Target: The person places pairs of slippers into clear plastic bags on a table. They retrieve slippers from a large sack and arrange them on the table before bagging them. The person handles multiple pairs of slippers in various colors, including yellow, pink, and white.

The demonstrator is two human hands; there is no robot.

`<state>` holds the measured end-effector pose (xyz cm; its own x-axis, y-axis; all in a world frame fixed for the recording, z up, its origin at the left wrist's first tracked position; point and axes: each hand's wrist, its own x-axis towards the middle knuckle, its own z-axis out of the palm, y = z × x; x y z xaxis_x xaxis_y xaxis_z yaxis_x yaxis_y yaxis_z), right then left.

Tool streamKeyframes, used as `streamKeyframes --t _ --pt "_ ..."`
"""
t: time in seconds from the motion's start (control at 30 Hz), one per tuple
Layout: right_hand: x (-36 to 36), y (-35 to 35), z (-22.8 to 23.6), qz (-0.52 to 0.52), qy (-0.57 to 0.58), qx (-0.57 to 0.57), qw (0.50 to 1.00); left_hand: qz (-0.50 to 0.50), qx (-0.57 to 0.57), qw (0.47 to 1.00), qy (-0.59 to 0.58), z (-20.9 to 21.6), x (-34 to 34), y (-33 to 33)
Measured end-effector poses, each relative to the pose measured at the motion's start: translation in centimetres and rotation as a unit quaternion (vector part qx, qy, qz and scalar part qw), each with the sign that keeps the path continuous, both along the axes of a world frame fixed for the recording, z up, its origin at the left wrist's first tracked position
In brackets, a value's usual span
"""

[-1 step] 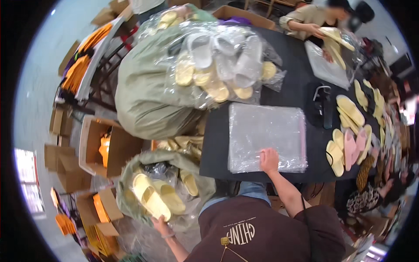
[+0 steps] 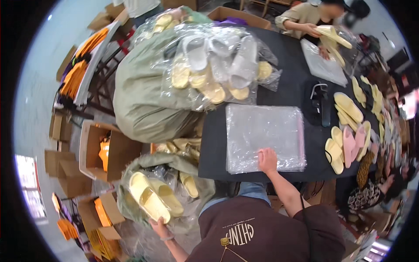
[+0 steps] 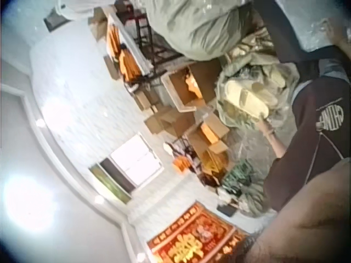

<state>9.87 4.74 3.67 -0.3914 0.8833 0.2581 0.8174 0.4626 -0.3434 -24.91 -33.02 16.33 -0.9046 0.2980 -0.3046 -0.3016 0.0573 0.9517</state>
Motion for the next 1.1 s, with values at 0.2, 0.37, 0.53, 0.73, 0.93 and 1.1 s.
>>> streamKeyframes --t 0.2,0.37,0.53,0.73,0.93,1.1 --pt "0.7 -0.1 -0.5 -0.008 -0.001 0.01 1.0 -0.167 0.095 0.973 0.125 10.4 -1.5 12.2" --pt "0.9 -0.1 -0.6 -0.02 0.002 0.016 1.0 -0.249 0.183 0.942 0.127 10.2 -1.6 25.9" --pt "1.6 -0.1 -0.5 -0.026 0.039 0.027 0.999 -0.427 0.284 0.857 -0.04 14.8 6.1 47.8" --pt "1.7 0.2 -0.6 -0.019 0.032 0.001 0.999 -0.532 0.199 0.819 -0.076 9.7 12.6 67.2" --pt "1.6 0.2 -0.3 0.004 0.058 -0.021 0.998 -0.439 0.288 0.85 0.026 0.1 16.7 71.2" --pt "2.5 0.2 -0.2 -0.037 0.033 -0.005 0.999 -0.48 0.248 0.842 -0.016 -0.1 22.7 60.0"
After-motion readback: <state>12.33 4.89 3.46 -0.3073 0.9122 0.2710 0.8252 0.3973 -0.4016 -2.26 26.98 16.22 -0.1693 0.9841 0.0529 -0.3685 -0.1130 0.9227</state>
